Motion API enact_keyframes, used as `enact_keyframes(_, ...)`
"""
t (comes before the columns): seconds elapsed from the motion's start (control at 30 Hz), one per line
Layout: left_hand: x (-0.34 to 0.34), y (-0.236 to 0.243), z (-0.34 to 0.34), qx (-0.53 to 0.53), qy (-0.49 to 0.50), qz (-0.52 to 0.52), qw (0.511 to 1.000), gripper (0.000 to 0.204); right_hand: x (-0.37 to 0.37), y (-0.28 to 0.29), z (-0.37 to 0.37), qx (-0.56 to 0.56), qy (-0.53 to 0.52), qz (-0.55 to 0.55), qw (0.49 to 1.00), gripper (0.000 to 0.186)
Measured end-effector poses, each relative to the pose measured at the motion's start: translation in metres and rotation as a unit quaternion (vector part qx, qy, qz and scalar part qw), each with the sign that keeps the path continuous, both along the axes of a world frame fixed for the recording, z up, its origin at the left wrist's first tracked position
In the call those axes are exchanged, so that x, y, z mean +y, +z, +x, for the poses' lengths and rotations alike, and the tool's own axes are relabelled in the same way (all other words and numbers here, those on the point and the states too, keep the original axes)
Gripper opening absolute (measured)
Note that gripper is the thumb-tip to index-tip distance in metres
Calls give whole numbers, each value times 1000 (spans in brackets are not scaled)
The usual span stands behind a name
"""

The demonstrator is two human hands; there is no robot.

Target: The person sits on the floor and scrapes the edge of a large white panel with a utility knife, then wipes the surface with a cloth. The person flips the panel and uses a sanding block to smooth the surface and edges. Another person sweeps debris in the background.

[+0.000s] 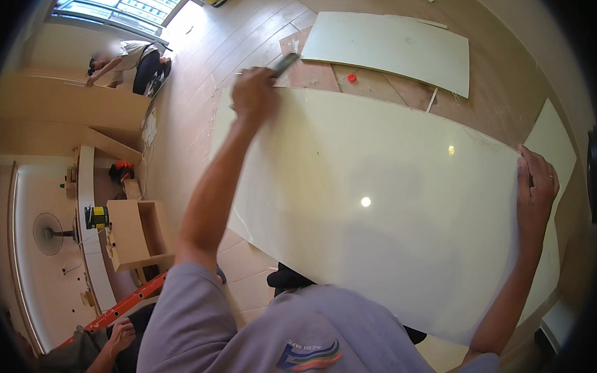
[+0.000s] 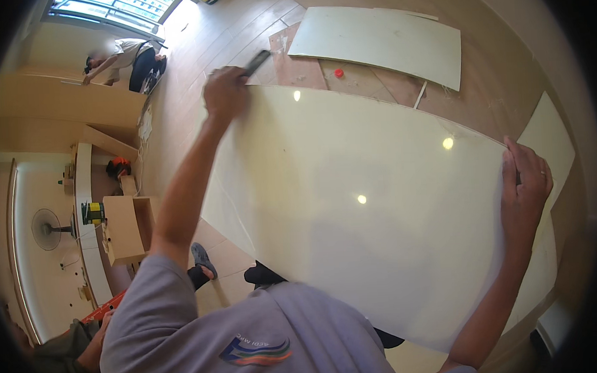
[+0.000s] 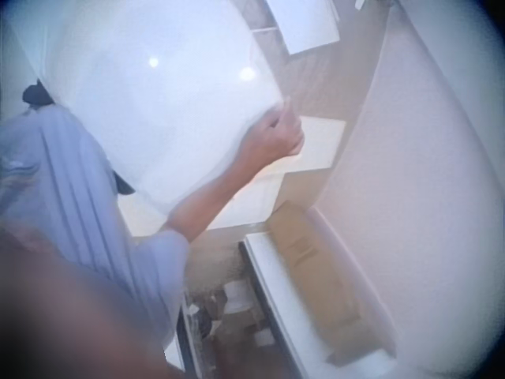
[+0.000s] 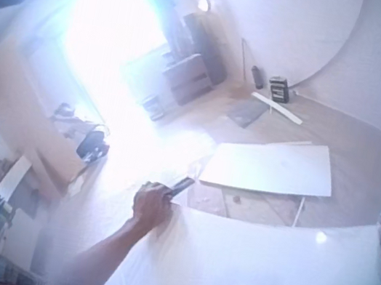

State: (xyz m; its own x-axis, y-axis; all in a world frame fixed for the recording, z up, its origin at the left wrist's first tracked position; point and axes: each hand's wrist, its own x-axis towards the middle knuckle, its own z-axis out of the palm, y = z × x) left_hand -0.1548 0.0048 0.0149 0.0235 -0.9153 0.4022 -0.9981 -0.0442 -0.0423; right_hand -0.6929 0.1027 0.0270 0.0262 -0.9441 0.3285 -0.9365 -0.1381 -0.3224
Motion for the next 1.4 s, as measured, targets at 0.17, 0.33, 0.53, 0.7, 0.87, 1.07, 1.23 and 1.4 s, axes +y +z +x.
enact_keyframes(0.17,26,18,-76,121,-162,-17,979,16,4,-3,-10,-8,-25,6,1000,26)
enact_keyframes(0.33,-7,14,45,-5,74,-3,997,17,3,1,-4,-20,-2,-2,1000,26)
enact_keyframes(0.53,28,5,-74,60,-105,-30,992,14,5,2,-3,-10,-9,-1,1000,25)
enact_keyframes(0.7,13,12,-29,13,-77,-14,997,19,9,2,-5,-32,-14,-2,999,25)
enact_keyframes(0.87,-5,25,43,-31,124,75,989,18,5,4,2,-22,1,0,1000,25)
enact_keyframes(1.07,26,43,-116,90,-225,102,965,17,6,-2,-5,-18,-15,-8,1000,24)
enact_keyframes(1.23,-20,54,-18,2,15,220,975,19,10,2,-7,-35,-5,9,999,25)
enact_keyframes(1.4,0,38,-66,35,-95,137,985,18,9,3,3,-19,-13,3,1000,25)
